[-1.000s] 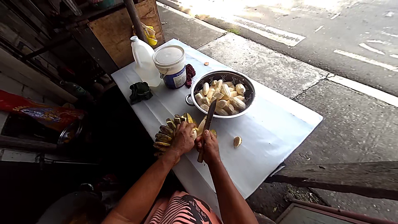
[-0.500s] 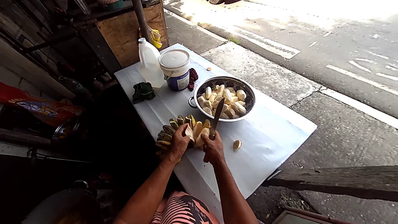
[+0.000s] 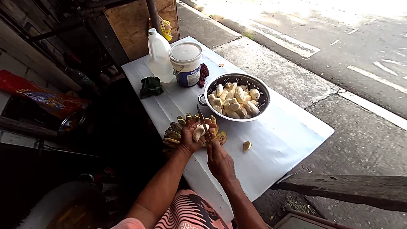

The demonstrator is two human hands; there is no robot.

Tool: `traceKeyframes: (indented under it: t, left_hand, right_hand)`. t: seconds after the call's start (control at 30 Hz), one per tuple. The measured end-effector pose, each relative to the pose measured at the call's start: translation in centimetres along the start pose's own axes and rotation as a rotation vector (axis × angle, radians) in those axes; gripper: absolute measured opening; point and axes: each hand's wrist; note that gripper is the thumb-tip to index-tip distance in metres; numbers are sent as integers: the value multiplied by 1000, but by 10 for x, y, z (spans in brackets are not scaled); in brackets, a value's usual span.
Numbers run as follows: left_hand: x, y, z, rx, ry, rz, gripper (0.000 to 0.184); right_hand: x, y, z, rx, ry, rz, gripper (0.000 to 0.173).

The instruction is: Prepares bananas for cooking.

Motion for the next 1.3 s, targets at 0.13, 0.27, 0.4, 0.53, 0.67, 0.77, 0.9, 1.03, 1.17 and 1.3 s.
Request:
traceKeyframes:
  t: [0.13,0.27,0.4,0.53,0.67,0.77,0.9,1.03,1.17,1.3]
  left_hand:
    - [9,7,-8,35,-23,-144,36]
    - [12,3,-5,20,-27,-38,35]
    - [18,-1,-6,5,-10,-124,50]
    - [27,-10,-11,15,13,-87,44]
    - [80,-67,-1,286,-29,203,33]
    - [126,-102,15,909,-191,237,51]
    - [85,-107,22,1249,-423,208,62]
    - [-7,-42,29,1309,-480,558,79]
    - [-33,8,56,1017,-158,856,85]
    - [-34,3,57,1046,-29,787,34]
  right_hand:
    - [10,-4,3,-22,-106,-180,37]
    - [7,10,-1,110,-43,-109,38]
    - [11,6,-1,123,-123,-321,39]
    - [15,15,21,554,-179,-298,35]
    - [16,49,25,1069,-272,27,33]
    - [19,64,31,1145,-327,126,35]
    - [22,63,39,1230,-381,80,54]
    - [19,49,42,1286,-393,-108,49]
    - [23,35,26,1244,-226,-269,38]
    - [34,22,17,1035,-140,-414,49]
Point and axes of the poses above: each hand's wrist, its own x-axis towards the middle knuckle, its own y-axis out of the back of the hand, z = x × y
